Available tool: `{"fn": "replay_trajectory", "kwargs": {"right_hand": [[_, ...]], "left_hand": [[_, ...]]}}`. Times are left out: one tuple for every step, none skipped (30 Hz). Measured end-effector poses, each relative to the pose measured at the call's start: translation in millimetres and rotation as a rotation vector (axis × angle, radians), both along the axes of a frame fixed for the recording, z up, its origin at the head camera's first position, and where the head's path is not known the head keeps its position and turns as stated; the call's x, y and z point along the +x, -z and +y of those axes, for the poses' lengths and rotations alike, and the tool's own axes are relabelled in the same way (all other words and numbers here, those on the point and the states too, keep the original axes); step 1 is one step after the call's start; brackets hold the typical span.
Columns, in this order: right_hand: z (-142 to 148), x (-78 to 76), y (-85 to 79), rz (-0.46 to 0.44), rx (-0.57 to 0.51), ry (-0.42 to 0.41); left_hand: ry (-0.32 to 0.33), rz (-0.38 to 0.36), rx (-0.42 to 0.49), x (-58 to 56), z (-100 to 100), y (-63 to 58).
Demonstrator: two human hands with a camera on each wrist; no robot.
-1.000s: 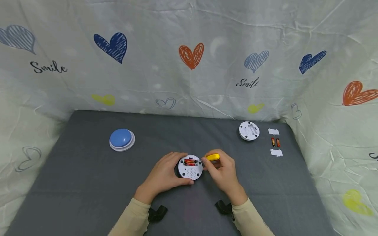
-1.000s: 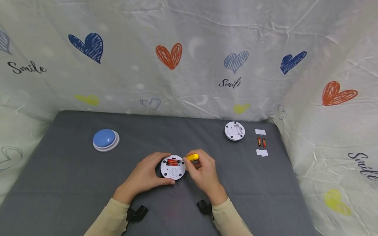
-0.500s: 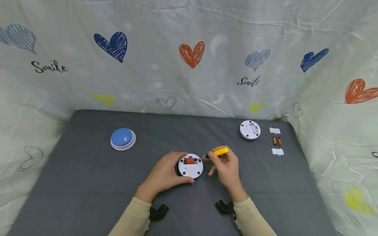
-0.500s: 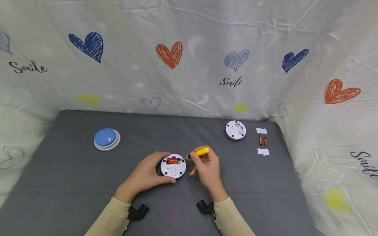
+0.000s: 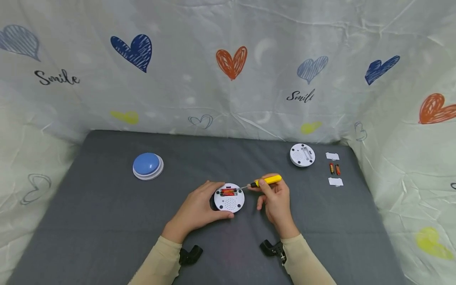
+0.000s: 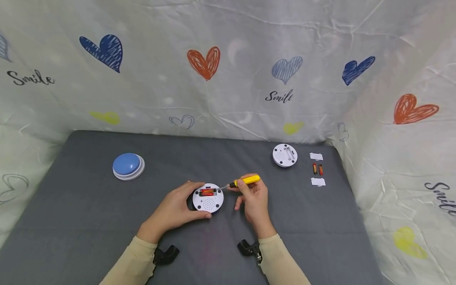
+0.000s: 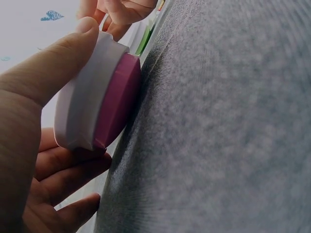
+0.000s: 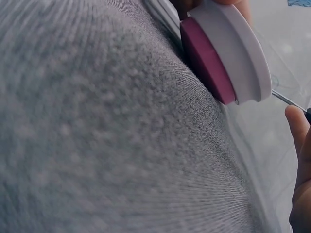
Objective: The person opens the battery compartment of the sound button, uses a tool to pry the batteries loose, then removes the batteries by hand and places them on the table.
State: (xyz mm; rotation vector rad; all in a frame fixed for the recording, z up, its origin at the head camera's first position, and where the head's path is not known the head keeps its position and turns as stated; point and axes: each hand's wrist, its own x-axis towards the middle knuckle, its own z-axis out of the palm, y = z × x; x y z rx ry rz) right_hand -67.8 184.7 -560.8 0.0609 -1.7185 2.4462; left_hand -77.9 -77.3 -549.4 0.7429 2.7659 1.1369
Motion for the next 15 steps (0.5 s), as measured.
{"fn": "replay_trajectory", "kwargs": {"right_hand": [[0.2,-0.5,0.7,-0.006,-0.006,-0.004],[0.3,-0.8,1.2,-0.012,-0.011,-0.01],[0.4,-1.2,1.6,-0.019,-0.019,-0.017],[0.5,-1.5,2.2,-0.025,-0.025,-0.023],[0.7,-1.8,2.5,-0.032,-0.031,-0.03],[0.8,-2.1,2.7,-0.036,-0.035,-0.035],[1.0,-2.1,2.8,-0.039,-0.036,-0.04],[1.0,-2.1,2.4,-0.041,-0.042,-0.041],[1.2,-2.2,2.2,-0.044,-0.049,-0.04],[1.4,-2.4,2.1,-0.048,-0.055,-0.037],[1.5,-2.6,1.9,-0.051,-0.063,-0.034],[1.6,-2.8,1.6,-0.055,-0.071,-0.03],[1.9,-3.2,1.8,-0.06,-0.076,-0.028],[2.0,-3.6,1.8,-0.065,-0.084,-0.028],[2.2,-3.9,2.1,-0.071,-0.09,-0.026]], "left_hand": [[-0.002,0.001,0.0,0.2,-0.3,0.0],[-0.004,0.003,0.0,0.4,-0.6,0.4],[-0.006,0.002,-0.002,0.6,-0.9,0.5],[-0.008,0.002,-0.003,0.8,-1.3,0.9],[-0.009,0.001,-0.001,0.9,-1.5,1.0],[-0.009,-0.001,-0.003,1.0,-1.7,1.5],[-0.01,-0.001,-0.003,1.0,-1.8,1.6],[-0.009,0.0,-0.003,0.8,-1.7,1.8],[-0.007,0.001,-0.003,0.5,-1.6,2.0],[-0.005,0.002,-0.002,0.2,-1.4,2.0],[-0.003,0.003,-0.002,-0.1,-1.2,1.8],[-0.003,0.004,-0.003,-0.4,-1.0,1.9],[-0.002,0.004,-0.002,-0.6,-0.9,1.5],[-0.001,0.004,-0.001,-0.7,-0.7,1.5],[-0.001,0.003,-0.001,-0.8,-0.7,1.5]]}}
